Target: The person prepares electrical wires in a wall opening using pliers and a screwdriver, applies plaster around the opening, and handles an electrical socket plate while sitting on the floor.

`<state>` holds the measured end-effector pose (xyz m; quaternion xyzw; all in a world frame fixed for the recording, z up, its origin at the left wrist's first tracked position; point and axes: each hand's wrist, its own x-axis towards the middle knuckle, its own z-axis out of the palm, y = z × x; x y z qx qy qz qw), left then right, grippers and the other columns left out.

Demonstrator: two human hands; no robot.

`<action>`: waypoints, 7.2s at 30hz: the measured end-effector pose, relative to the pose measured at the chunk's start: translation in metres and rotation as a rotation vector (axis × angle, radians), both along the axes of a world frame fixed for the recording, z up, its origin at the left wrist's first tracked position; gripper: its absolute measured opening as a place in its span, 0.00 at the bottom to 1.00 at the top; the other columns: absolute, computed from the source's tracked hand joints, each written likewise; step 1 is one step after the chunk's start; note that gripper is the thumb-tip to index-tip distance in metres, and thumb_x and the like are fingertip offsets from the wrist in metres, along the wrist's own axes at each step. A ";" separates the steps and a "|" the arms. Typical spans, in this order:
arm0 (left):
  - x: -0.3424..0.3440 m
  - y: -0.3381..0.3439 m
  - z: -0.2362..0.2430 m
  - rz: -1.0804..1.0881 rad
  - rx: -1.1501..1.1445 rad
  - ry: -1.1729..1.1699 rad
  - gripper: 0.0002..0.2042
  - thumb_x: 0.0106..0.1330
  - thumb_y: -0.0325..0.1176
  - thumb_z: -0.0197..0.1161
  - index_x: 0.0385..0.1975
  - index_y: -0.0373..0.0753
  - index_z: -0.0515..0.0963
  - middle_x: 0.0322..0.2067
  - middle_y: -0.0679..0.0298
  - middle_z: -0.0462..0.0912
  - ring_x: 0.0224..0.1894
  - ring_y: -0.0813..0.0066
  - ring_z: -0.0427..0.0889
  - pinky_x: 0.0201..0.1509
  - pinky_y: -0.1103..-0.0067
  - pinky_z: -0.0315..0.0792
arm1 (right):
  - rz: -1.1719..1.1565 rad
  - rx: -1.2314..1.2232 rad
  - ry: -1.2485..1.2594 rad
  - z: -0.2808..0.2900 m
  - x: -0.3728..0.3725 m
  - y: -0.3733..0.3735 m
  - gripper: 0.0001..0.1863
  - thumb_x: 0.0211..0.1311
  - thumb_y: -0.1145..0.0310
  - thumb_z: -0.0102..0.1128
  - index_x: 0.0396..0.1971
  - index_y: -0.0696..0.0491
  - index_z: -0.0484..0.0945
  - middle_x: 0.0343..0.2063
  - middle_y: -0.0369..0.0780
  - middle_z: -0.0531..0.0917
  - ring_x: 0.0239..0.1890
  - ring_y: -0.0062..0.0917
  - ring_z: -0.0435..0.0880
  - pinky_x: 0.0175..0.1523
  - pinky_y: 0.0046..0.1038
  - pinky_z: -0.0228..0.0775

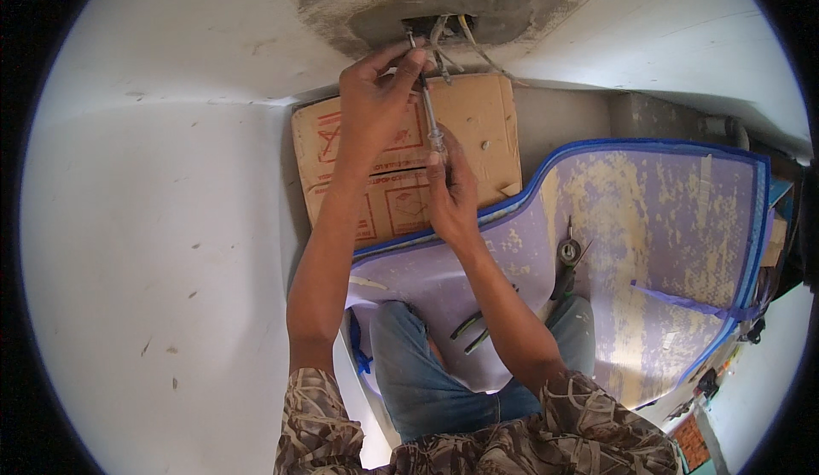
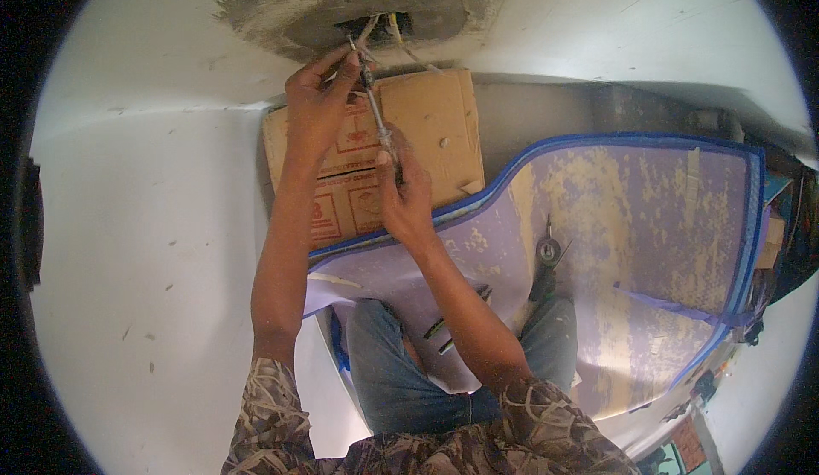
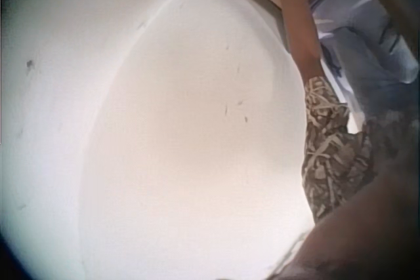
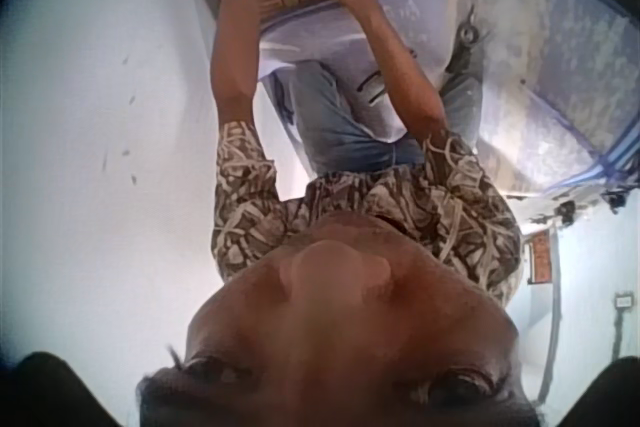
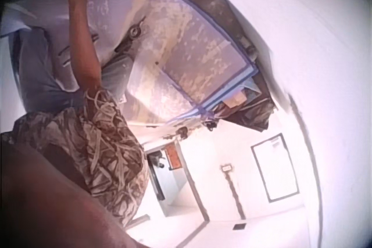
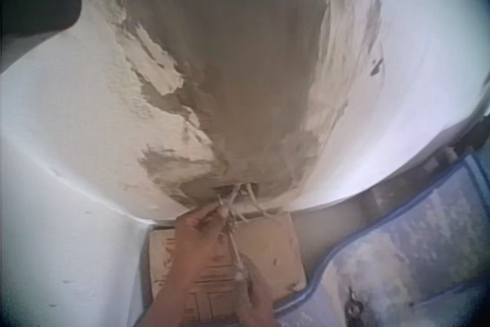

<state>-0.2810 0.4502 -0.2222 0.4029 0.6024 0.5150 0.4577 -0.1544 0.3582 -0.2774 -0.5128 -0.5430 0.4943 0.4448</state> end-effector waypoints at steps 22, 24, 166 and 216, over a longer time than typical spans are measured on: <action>-0.004 0.001 -0.001 0.051 -0.085 -0.216 0.13 0.66 0.36 0.68 0.42 0.33 0.83 0.31 0.63 0.85 0.26 0.81 0.81 0.26 0.87 0.70 | 0.003 -0.113 -0.029 0.045 -0.006 -0.013 0.23 0.75 0.58 0.45 0.59 0.60 0.69 0.34 0.44 0.82 0.30 0.30 0.81 0.38 0.30 0.74; -0.004 -0.001 -0.002 0.062 -0.098 -0.310 0.13 0.65 0.37 0.68 0.40 0.34 0.83 0.30 0.64 0.85 0.24 0.82 0.79 0.26 0.87 0.69 | 0.052 -0.518 0.541 0.058 0.004 -0.013 0.21 0.75 0.61 0.47 0.61 0.57 0.68 0.27 0.37 0.78 0.22 0.21 0.73 0.26 0.23 0.65; 0.006 -0.011 0.006 0.091 -0.135 -0.407 0.11 0.66 0.33 0.66 0.42 0.33 0.80 0.34 0.58 0.85 0.29 0.72 0.83 0.33 0.80 0.78 | 0.060 -0.718 1.955 0.051 -0.007 -0.042 0.26 0.74 0.63 0.44 0.69 0.49 0.57 0.22 0.33 0.65 0.17 0.17 0.61 0.22 0.19 0.61; 0.001 -0.021 -0.006 -0.069 -0.128 -0.557 0.11 0.71 0.39 0.60 0.40 0.37 0.80 0.32 0.62 0.85 0.31 0.77 0.81 0.37 0.81 0.75 | 0.000 -0.563 1.025 0.058 0.000 -0.051 0.28 0.75 0.53 0.46 0.66 0.54 0.60 0.19 0.30 0.62 0.18 0.15 0.64 0.24 0.19 0.62</action>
